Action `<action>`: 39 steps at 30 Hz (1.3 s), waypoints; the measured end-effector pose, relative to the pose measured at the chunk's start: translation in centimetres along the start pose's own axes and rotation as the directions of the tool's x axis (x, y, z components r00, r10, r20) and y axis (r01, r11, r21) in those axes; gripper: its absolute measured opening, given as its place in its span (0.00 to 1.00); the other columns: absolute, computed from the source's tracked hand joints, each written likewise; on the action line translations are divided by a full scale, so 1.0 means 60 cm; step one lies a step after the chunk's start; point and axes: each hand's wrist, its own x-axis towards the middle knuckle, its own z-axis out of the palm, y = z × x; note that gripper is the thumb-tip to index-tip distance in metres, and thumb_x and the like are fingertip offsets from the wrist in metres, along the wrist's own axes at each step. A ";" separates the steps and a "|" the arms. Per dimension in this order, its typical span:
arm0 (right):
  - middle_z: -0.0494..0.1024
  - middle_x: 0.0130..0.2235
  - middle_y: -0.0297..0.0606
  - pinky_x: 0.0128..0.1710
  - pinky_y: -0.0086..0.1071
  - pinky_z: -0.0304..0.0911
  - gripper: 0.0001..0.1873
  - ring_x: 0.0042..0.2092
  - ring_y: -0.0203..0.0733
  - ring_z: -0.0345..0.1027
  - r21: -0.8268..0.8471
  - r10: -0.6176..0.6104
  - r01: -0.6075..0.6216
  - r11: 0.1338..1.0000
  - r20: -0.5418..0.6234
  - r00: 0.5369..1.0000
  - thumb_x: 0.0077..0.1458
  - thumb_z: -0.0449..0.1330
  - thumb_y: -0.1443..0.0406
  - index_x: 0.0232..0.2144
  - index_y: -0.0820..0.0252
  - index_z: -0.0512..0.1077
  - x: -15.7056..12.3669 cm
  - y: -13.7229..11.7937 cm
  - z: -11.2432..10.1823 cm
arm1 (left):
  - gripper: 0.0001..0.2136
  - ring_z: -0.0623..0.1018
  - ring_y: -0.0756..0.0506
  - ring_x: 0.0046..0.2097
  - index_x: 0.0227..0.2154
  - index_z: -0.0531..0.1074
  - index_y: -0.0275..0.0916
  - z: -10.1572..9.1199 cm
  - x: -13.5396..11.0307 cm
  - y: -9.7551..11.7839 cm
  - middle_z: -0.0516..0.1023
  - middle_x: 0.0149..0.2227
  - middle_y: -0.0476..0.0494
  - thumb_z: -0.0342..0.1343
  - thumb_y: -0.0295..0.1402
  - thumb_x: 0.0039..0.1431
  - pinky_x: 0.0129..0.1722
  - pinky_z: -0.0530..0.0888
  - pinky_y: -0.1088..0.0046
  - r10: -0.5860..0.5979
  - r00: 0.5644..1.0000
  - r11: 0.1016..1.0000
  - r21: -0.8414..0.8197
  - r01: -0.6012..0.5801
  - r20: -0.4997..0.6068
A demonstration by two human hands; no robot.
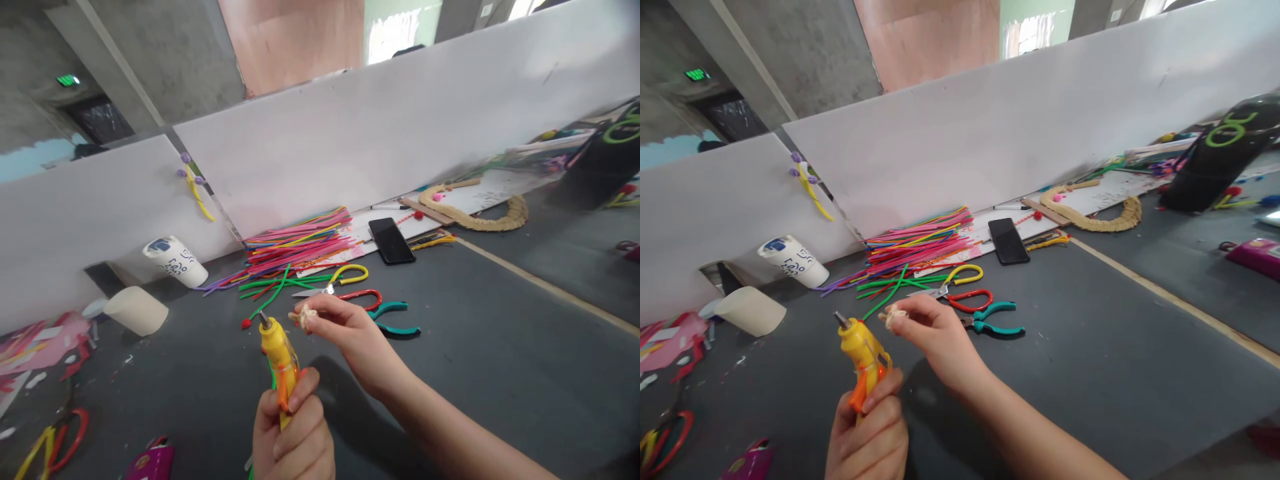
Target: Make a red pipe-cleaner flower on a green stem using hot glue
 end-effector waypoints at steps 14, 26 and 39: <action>0.71 0.28 0.31 0.33 0.29 0.59 0.03 0.31 0.36 0.64 -0.554 -0.296 0.281 0.784 0.065 0.953 0.45 0.57 0.70 0.26 0.59 0.70 -0.024 -0.022 0.034 | 0.10 0.44 0.62 0.05 0.27 0.74 0.36 -0.053 0.049 -0.045 0.56 0.13 0.62 0.47 0.29 0.58 0.04 0.52 0.88 0.202 0.886 0.974 -0.178 -0.139 0.417; 0.68 0.23 0.30 0.30 0.30 0.60 0.10 0.27 0.34 0.62 -0.363 -0.180 0.165 0.917 -0.007 0.984 0.51 0.57 0.59 0.26 0.59 0.68 0.030 -0.017 -0.007 | 0.07 0.48 0.63 0.06 0.29 0.68 0.34 -0.051 0.028 -0.028 0.58 0.15 0.59 0.46 0.29 0.55 0.06 0.49 0.90 0.121 0.875 0.974 -0.227 -0.013 0.470; 0.75 0.33 0.35 0.34 0.25 0.63 0.06 0.34 0.33 0.68 -0.591 -0.420 0.571 0.570 0.388 0.820 0.55 0.60 0.74 0.31 0.62 0.75 -0.016 -0.071 0.012 | 0.07 0.45 0.62 0.07 0.27 0.70 0.35 -0.046 0.024 -0.022 0.57 0.15 0.59 0.47 0.29 0.54 0.06 0.53 0.89 0.130 0.936 0.987 -0.133 -0.090 0.328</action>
